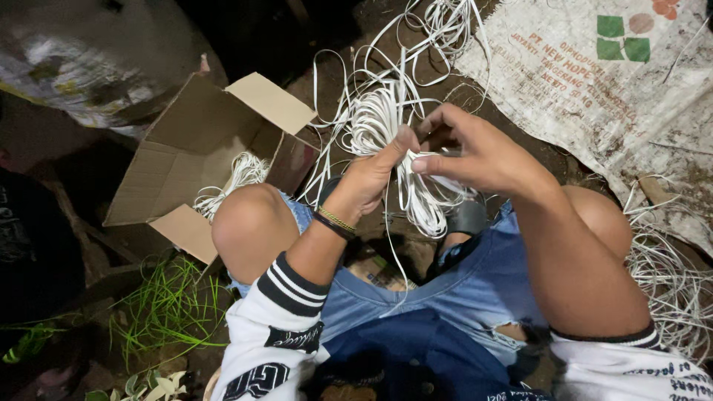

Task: The person sits on the floor and coils white cables by hand, gathering them into neat bundles and placing them into a cardboard box. The person repeatedly picks up tangled cables, straightens them, and wraps them into compact coils.

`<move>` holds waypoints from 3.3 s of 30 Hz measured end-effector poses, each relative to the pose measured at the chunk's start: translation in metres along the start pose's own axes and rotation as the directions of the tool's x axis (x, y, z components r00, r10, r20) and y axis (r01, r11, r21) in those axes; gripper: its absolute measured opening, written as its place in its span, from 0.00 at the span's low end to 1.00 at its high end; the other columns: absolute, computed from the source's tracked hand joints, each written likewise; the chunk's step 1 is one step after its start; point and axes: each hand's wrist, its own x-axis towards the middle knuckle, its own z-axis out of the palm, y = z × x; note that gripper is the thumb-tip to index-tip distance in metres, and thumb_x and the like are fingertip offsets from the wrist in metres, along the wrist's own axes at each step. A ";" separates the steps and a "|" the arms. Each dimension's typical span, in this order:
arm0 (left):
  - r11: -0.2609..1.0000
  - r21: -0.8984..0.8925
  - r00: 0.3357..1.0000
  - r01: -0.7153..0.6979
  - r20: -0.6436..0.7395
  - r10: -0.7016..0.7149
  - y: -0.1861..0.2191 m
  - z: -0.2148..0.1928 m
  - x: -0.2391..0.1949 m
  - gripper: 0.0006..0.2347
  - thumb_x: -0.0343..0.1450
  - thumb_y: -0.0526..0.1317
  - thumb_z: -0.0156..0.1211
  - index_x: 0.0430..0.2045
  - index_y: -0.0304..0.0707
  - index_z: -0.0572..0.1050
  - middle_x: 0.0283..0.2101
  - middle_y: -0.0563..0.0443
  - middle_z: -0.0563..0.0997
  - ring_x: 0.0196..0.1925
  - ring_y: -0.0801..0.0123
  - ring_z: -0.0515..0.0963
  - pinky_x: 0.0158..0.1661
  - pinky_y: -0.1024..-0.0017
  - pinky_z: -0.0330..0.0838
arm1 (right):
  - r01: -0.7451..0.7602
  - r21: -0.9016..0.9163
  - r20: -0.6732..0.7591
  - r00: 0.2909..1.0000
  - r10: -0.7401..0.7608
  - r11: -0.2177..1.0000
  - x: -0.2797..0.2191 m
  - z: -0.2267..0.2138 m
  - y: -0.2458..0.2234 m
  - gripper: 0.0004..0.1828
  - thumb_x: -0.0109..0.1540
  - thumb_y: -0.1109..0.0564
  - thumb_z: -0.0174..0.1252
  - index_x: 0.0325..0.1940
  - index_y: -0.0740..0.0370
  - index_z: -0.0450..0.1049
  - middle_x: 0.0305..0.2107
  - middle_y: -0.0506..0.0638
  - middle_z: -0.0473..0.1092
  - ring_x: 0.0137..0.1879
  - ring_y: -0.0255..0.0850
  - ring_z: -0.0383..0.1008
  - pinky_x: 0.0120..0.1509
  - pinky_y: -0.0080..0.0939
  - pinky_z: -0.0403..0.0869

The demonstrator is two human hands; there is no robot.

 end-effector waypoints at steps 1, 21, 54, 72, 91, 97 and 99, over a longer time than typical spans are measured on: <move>0.999 0.038 0.998 0.025 -0.056 -0.023 -0.001 0.003 -0.001 0.20 0.70 0.56 0.65 0.35 0.34 0.81 0.39 0.50 0.82 0.42 0.72 0.80 0.44 0.73 0.75 | 0.006 -0.023 -0.015 1.000 -0.007 1.000 -0.001 0.002 0.002 0.29 0.56 0.49 0.72 0.54 0.64 0.67 0.42 0.54 0.76 0.49 0.39 0.76 0.53 0.40 0.75; 0.989 -0.123 0.979 -0.077 -0.195 0.052 0.011 -0.004 0.008 0.14 0.72 0.50 0.65 0.35 0.35 0.80 0.38 0.49 0.83 0.36 0.71 0.80 0.34 0.72 0.71 | 0.017 0.383 -0.343 0.931 0.125 0.923 0.007 0.013 0.031 0.11 0.72 0.49 0.54 0.51 0.58 0.70 0.42 0.46 0.69 0.48 0.34 0.68 0.53 0.34 0.70; 0.901 -0.409 0.988 -0.144 -0.006 0.155 0.039 -0.004 -0.003 0.22 0.71 0.62 0.59 0.34 0.40 0.71 0.37 0.45 0.80 0.40 0.61 0.83 0.44 0.58 0.81 | 0.197 0.309 -0.277 0.955 -0.110 0.930 0.009 0.107 0.122 0.12 0.67 0.61 0.58 0.55 0.61 0.70 0.41 0.48 0.71 0.44 0.39 0.70 0.47 0.41 0.69; 0.972 -0.142 0.980 -0.188 -0.086 0.178 0.012 -0.015 -0.019 0.25 0.74 0.61 0.58 0.21 0.37 0.69 0.44 0.48 0.76 0.42 0.72 0.76 0.46 0.68 0.76 | 0.141 -0.822 -0.282 0.740 -0.610 0.551 0.050 0.025 0.071 0.07 0.63 0.62 0.64 0.45 0.59 0.82 0.40 0.53 0.75 0.44 0.48 0.77 0.45 0.45 0.74; 0.965 -0.222 0.980 -0.139 -0.174 0.102 0.010 -0.043 -0.009 0.22 0.73 0.59 0.57 0.27 0.35 0.72 0.33 0.44 0.79 0.38 0.62 0.81 0.42 0.62 0.80 | 0.253 -0.891 -0.203 0.522 -0.828 0.377 0.037 -0.078 0.031 0.06 0.70 0.72 0.57 0.46 0.68 0.77 0.42 0.56 0.76 0.46 0.41 0.81 0.47 0.36 0.80; 0.949 -0.188 0.933 -0.251 -0.307 0.186 0.003 -0.044 0.011 0.20 0.72 0.57 0.59 0.34 0.36 0.75 0.31 0.46 0.78 0.35 0.65 0.79 0.40 0.65 0.78 | 0.439 -0.813 -0.232 0.361 -0.904 0.383 0.023 -0.080 0.016 0.10 0.70 0.79 0.53 0.52 0.77 0.76 0.47 0.64 0.71 0.48 0.45 0.80 0.53 0.38 0.82; 0.954 -0.172 0.930 -0.246 -0.318 0.182 0.002 -0.043 0.013 0.21 0.71 0.58 0.59 0.35 0.35 0.76 0.31 0.46 0.78 0.35 0.66 0.79 0.40 0.65 0.78 | 0.417 -0.833 -0.222 0.349 -0.910 0.363 0.017 -0.074 0.008 0.08 0.70 0.78 0.57 0.51 0.77 0.77 0.47 0.64 0.72 0.47 0.45 0.79 0.51 0.38 0.80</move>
